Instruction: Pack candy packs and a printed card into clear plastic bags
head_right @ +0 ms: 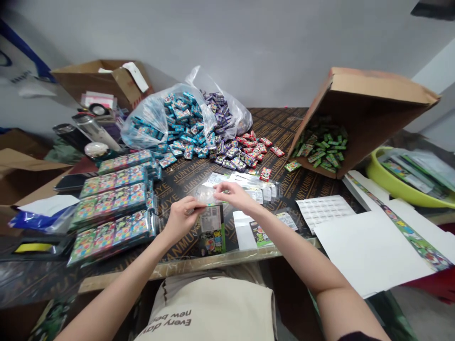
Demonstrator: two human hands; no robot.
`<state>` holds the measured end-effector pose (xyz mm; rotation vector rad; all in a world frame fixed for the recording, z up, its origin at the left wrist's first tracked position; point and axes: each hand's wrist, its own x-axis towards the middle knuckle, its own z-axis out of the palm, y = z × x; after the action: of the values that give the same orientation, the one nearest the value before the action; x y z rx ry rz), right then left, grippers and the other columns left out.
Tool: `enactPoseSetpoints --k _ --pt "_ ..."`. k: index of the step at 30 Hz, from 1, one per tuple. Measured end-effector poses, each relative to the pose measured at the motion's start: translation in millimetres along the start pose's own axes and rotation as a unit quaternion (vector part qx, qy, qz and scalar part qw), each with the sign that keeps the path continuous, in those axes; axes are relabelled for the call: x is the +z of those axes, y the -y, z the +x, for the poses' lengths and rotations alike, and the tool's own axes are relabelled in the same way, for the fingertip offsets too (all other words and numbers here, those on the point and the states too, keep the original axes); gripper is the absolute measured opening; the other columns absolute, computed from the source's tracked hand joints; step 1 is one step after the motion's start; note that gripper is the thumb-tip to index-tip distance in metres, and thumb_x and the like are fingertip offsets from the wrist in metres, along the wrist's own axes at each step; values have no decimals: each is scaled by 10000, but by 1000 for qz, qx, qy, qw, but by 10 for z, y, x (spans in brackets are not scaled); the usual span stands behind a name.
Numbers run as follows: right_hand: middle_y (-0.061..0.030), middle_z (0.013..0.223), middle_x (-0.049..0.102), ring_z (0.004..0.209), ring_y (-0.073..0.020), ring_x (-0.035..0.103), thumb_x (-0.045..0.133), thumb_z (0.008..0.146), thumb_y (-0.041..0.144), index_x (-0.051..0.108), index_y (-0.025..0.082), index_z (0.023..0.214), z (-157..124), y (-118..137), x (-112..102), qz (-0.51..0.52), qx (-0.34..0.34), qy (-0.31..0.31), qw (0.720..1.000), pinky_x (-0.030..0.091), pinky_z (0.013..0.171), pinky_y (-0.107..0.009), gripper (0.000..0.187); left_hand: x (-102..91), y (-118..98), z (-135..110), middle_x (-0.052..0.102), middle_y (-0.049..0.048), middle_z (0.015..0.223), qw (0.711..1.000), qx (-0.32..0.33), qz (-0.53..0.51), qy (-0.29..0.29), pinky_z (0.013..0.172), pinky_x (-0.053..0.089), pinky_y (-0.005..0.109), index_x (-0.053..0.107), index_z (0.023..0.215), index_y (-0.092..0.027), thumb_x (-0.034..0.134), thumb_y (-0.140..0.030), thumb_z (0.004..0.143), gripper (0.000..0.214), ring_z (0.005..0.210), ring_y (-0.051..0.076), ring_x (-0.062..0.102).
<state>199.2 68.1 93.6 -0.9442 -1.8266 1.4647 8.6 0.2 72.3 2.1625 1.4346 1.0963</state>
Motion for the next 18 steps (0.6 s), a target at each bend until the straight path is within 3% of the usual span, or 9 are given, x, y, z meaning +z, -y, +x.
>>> enactPoseSetpoints --k 3,7,13,16,18 --pt "-24 770 609 804 -152 565 647 676 354 511 155 640 83 133 161 15 36 85 996 407 703 -259 243 -2 -23 -7 628 30 676 999 -21 -25 -36 627 431 248 656 710 -159 591 -126 703 73 648 137 572" --pt "18 624 563 559 -86 479 656 653 362 510 145 621 141 45 221 1 58 96 994 360 553 -213 264 22 -49 -16 614 25 670 998 -22 -31 -52 627 430 253 622 677 -156 570 -138 696 59 641 137 565" --pt "36 539 539 498 -77 473 664 631 286 511 148 613 147 -115 305 6 65 32 997 342 502 -197 207 138 -59 -21 541 10 640 997 -35 22 -68 610 405 257 549 618 -163 605 -228 718 132 655 146 524" --pt "51 571 569 518 -92 519 615 668 228 514 182 829 141 -201 295 33 66 -29 997 380 525 -200 195 141 -43 -38 525 23 721 997 -15 68 -23 647 407 268 604 792 -176 552 -225 771 74 727 161 512" --pt "46 630 600 554 -106 552 540 733 221 464 217 1003 115 -289 171 22 63 -63 996 409 555 -218 280 92 -3 -47 510 33 753 994 -4 111 8 650 410 273 619 938 -206 488 -236 816 182 745 168 504"
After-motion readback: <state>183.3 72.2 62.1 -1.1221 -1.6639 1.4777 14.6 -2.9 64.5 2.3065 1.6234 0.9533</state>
